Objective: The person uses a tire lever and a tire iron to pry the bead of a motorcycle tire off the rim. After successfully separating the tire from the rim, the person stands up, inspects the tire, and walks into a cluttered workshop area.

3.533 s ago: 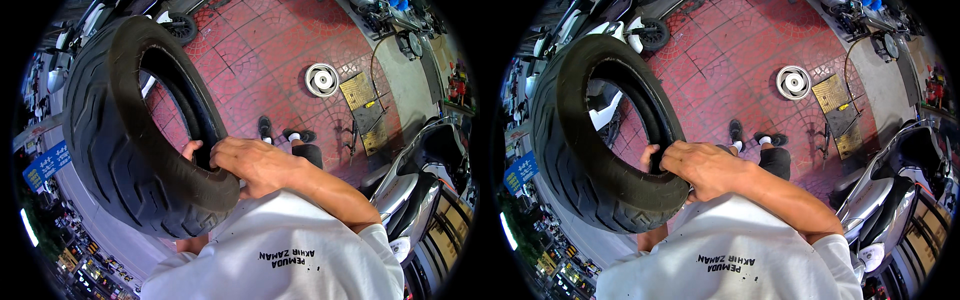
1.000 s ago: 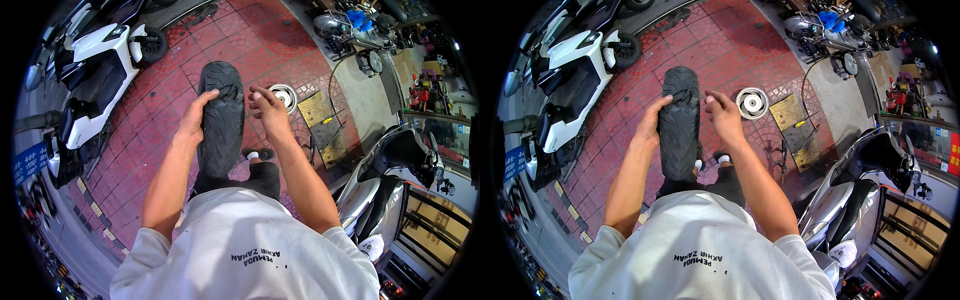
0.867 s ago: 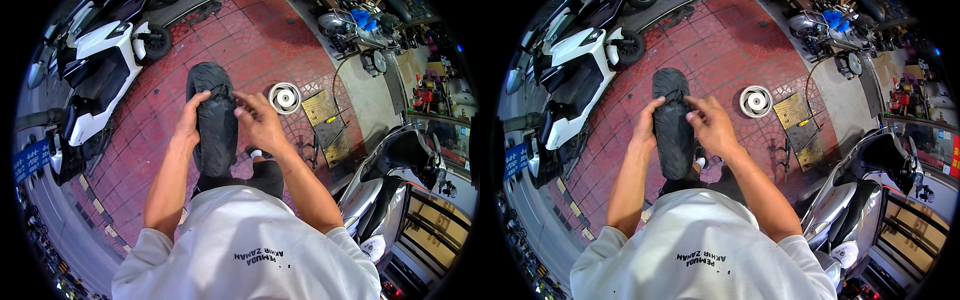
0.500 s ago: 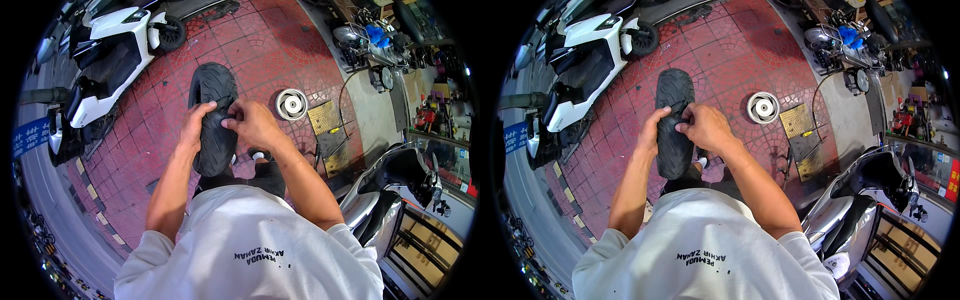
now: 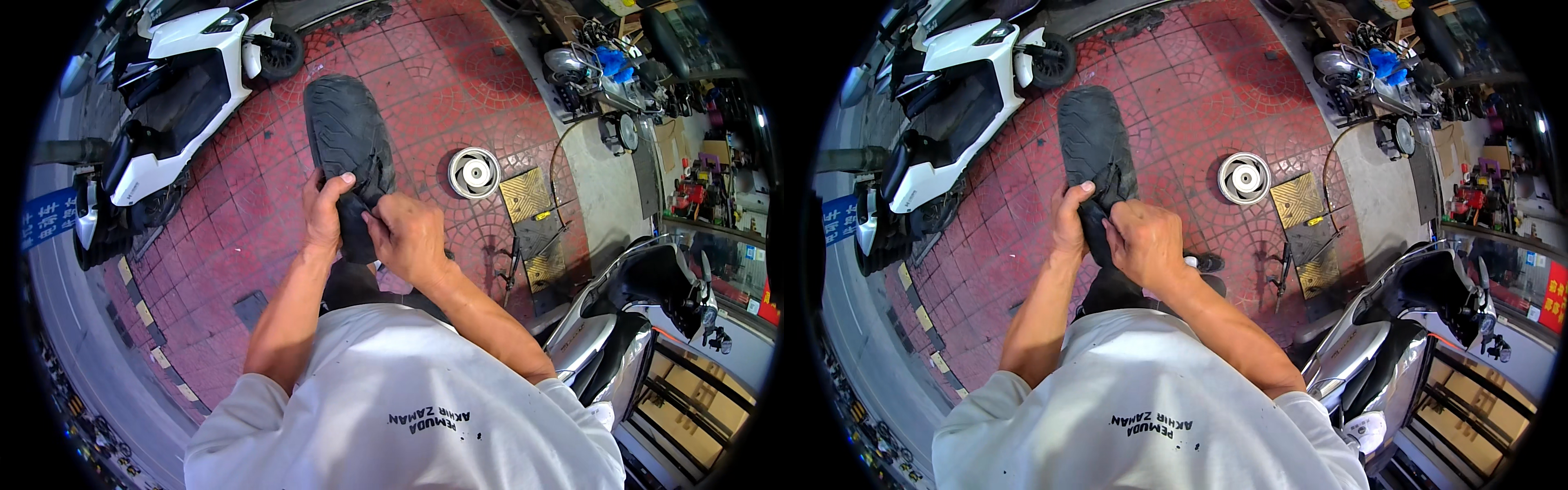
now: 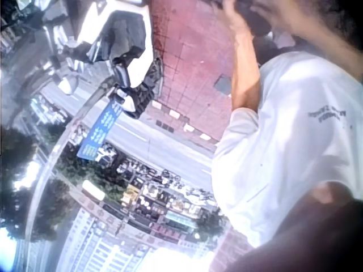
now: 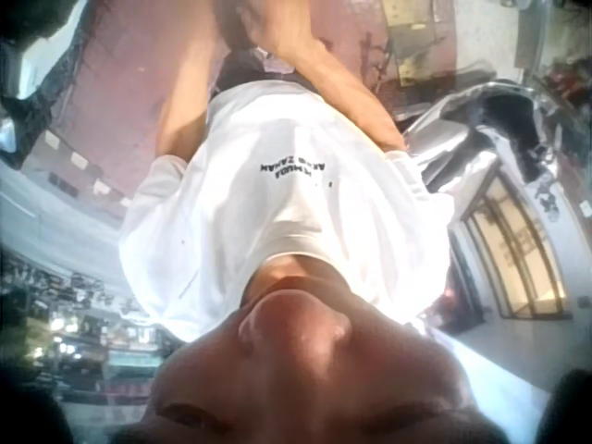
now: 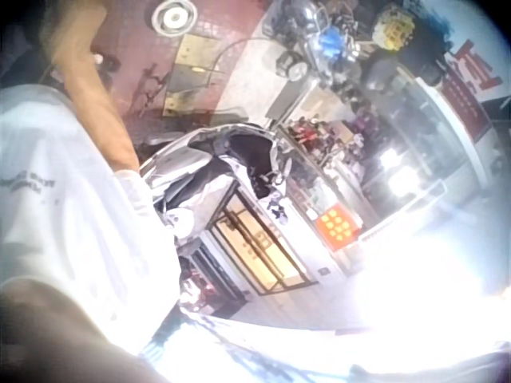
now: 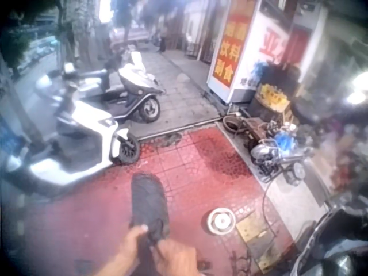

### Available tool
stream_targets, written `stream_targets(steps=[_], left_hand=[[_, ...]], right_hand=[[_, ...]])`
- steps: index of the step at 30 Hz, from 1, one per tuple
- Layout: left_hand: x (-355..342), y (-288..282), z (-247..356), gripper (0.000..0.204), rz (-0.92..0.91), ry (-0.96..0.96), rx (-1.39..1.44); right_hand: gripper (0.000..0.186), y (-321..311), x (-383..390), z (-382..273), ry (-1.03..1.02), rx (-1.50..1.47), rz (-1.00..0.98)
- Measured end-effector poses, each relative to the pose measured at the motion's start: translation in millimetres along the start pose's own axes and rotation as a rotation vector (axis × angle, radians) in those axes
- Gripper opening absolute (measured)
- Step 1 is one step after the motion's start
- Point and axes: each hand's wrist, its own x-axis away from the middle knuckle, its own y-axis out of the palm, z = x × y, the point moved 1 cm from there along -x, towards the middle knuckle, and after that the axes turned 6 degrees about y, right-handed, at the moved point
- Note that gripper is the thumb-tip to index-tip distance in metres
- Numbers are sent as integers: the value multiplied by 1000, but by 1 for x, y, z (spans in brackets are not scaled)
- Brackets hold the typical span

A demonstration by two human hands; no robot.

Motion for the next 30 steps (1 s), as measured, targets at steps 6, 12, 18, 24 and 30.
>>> stream_targets(steps=[6, 12, 18, 24, 30], left_hand=[[4, 17, 4, 52, -85, 91, 173], [3, -5, 7, 54, -141, -40, 3], [24, -40, 24, 58, -285, -52, -255], [60, -83, 31, 58, -354, -80, -224], [101, -156, 14, 52, -373, -200, -125]], right_hand=[[21, -11, -1, -4, -103, 21, 115], [18, -19, 5, -10, -14, 23, 28], [31, -21, 27, -22, 62, -153, -150], [46, 11, 79, -47, -52, 83, -228], [30, 54, 130, -88, 159, 110, -340]])
